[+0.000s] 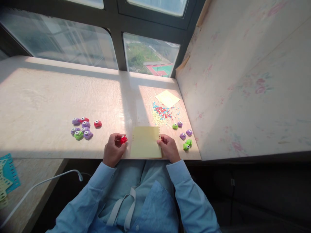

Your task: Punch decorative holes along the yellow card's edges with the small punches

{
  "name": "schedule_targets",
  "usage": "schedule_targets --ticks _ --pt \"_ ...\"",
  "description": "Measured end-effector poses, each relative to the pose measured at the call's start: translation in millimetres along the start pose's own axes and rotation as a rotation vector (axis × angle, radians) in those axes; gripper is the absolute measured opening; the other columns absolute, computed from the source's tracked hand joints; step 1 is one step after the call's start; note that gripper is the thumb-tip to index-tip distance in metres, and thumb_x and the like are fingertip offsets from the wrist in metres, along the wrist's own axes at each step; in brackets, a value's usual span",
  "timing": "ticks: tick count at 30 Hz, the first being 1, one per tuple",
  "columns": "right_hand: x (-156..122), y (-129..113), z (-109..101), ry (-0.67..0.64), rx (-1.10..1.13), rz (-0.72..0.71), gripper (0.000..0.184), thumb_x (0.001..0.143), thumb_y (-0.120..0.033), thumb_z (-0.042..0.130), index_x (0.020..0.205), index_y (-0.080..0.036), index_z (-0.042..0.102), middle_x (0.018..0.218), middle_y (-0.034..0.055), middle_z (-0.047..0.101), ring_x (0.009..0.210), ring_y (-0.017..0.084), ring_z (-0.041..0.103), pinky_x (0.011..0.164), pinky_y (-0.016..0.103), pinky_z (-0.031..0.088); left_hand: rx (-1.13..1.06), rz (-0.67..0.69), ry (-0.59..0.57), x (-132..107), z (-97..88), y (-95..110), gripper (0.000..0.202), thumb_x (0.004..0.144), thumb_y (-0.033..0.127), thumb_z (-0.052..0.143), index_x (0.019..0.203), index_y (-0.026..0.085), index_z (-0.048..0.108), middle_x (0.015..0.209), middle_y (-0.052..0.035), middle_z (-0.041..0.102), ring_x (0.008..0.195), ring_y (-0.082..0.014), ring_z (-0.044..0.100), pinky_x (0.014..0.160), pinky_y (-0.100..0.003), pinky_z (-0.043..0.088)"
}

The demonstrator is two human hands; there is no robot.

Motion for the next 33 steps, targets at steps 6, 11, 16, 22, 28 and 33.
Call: schedule_targets --ticks 6,11,16,22,28,33 --pt "7.5 2.4 -6.1 -0.016 0.054 0.038 0.039 0.066 -0.042 0.077 0.098 -0.018 0.076 0.085 0.0046 0.078 0.074 0.024 0.069 0.067 0.032 0.052 -0.068 -0.100 0.025 14.5 1.0 6.1 0.037 0.062 0.018 0.065 0.095 0.023 0.048 0.082 0.0011 0.064 0.070 -0.0181 0.065 0.067 -0.034 0.052" --pt "8.7 1.5 -9.9 0.063 0.005 0.035 0.041 0.067 -0.043 0.076 0.100 -0.019 0.076 0.082 0.0030 0.077 0.072 0.022 0.066 0.065 0.031 0.050 -0.641 -0.356 -0.179 32.5 -3.9 17.0 0.045 0.059 0.023 0.074 0.093 0.022 0.044 0.085 -0.0010 0.065 0.077 -0.0197 0.069 0.058 -0.027 0.048" --pt "9.6 1.9 -10.6 0.075 0.034 0.048 0.043 0.067 -0.044 0.077 0.101 -0.018 0.075 0.082 0.0033 0.076 0.071 0.021 0.065 0.064 0.030 0.049 -0.755 -0.512 -0.276 49.1 -13.0 24.6 0.031 0.069 0.029 0.074 0.092 0.019 0.056 0.090 -0.0050 0.066 0.073 -0.0159 0.066 0.056 -0.027 0.049" --pt "11.2 5.2 -10.2 0.106 0.007 0.049 0.046 0.065 -0.047 0.078 0.101 -0.017 0.075 0.081 0.0037 0.075 0.071 0.022 0.065 0.064 0.031 0.050 -0.698 -0.429 -0.270 44.6 -2.4 16.0 0.029 0.079 0.035 0.067 0.100 0.016 0.061 0.089 -0.0073 0.067 0.083 -0.0200 0.069 0.071 -0.037 0.059" --pt "10.5 5.6 -8.8 0.132 0.006 0.052 0.041 0.065 -0.044 0.078 0.097 -0.017 0.076 0.078 0.0036 0.076 0.068 0.022 0.065 0.062 0.031 0.050 -0.558 -0.252 -0.287 33.0 6.5 7.6 0.049 0.073 0.034 0.077 0.116 0.014 0.063 0.096 -0.0073 0.070 0.093 -0.0204 0.069 0.084 -0.038 0.057" --pt "10.9 7.8 -8.7 0.143 -0.019 0.053 0.041 0.067 -0.044 0.077 0.098 -0.017 0.077 0.077 0.0031 0.075 0.068 0.022 0.065 0.062 0.032 0.051 -0.412 -0.064 -0.250 31.8 6.4 7.5 0.044 0.074 0.037 0.078 0.111 0.015 0.066 0.101 -0.0095 0.072 0.093 -0.0220 0.069 0.083 -0.038 0.058"
Point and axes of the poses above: each hand's wrist, its own x-axis towards the middle knuckle, its own z-axis out of the palm, y = z × x, the point moved 2 cm from there along x, towards the middle knuckle
